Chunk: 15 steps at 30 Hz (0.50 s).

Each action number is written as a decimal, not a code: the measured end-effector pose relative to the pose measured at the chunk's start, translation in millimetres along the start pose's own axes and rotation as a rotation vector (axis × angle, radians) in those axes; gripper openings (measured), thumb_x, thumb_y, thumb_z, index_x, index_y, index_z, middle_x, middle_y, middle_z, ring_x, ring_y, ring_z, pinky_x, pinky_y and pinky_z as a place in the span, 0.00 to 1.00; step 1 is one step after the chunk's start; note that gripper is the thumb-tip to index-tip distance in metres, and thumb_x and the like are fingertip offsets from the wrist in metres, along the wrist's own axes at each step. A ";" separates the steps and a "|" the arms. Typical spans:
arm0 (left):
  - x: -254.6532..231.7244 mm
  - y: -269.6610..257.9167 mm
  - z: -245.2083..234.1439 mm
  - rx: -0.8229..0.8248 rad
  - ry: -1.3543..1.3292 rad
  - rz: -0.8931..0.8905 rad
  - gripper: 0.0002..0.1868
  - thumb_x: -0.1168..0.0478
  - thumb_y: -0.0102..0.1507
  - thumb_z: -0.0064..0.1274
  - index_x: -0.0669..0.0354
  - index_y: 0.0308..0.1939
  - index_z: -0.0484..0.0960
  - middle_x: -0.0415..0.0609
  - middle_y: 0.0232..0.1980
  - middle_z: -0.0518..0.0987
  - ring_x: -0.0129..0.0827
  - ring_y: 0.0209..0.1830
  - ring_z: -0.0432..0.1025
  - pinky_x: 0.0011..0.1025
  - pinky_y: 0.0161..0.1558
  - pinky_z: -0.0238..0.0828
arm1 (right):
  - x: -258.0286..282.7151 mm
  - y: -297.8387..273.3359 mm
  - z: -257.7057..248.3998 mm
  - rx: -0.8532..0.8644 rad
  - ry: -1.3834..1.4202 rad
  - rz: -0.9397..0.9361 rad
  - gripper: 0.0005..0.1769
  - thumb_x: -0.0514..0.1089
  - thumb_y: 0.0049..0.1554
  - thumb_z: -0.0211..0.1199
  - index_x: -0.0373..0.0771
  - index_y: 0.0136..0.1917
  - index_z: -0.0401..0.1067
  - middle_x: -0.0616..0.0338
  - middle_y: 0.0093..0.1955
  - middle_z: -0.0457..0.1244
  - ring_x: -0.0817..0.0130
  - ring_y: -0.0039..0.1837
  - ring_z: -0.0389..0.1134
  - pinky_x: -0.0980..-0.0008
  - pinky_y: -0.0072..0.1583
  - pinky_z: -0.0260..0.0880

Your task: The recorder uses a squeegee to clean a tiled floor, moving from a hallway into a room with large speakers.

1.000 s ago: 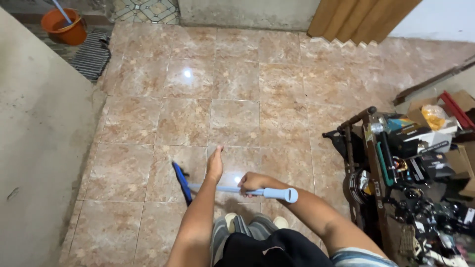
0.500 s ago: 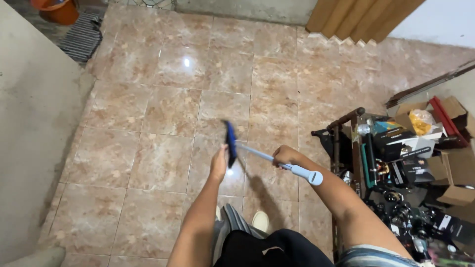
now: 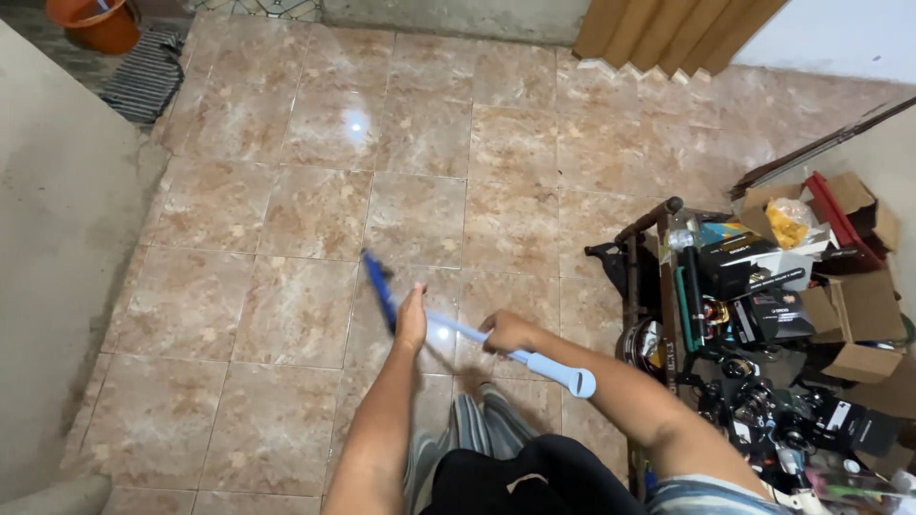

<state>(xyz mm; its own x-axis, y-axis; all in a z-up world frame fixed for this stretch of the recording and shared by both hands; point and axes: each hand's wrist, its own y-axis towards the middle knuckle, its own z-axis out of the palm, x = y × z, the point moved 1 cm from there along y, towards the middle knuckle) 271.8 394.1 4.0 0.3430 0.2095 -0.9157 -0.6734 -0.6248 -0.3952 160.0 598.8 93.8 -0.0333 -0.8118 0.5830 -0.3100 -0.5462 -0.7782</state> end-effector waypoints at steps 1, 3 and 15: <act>-2.1 -3.5 2.2 -0.003 0.002 0.000 0.34 0.42 0.71 0.34 0.68 0.63 0.78 0.57 0.68 0.76 0.40 0.72 0.67 0.33 0.72 0.55 | -6.6 3.1 12.3 0.003 0.000 -0.002 0.24 0.34 0.47 0.69 0.32 0.58 0.76 0.50 0.38 0.71 0.68 0.32 0.71 0.67 0.35 0.72; -6.7 -9.6 7.3 0.017 0.000 0.004 0.34 0.42 0.71 0.33 0.67 0.64 0.77 0.57 0.69 0.75 0.41 0.72 0.66 0.33 0.71 0.55 | -19.4 9.7 37.1 0.105 0.079 -0.011 0.21 0.33 0.48 0.68 0.30 0.57 0.78 0.52 0.38 0.71 0.70 0.32 0.71 0.68 0.34 0.72; 23.9 -14.9 17.2 -0.016 0.054 0.048 0.34 0.42 0.72 0.32 0.67 0.64 0.77 0.57 0.69 0.75 0.40 0.73 0.65 0.33 0.73 0.52 | -64.0 9.8 -25.5 0.060 0.094 0.102 0.14 0.36 0.50 0.68 0.34 0.52 0.80 0.54 0.35 0.71 0.71 0.30 0.69 0.69 0.32 0.68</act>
<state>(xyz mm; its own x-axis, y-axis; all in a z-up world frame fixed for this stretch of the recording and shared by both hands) 278.7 421.4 -13.2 0.3457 0.1382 -0.9281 -0.6798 -0.6450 -0.3492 134.8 650.7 54.8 -0.1510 -0.8422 0.5177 -0.2435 -0.4759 -0.8452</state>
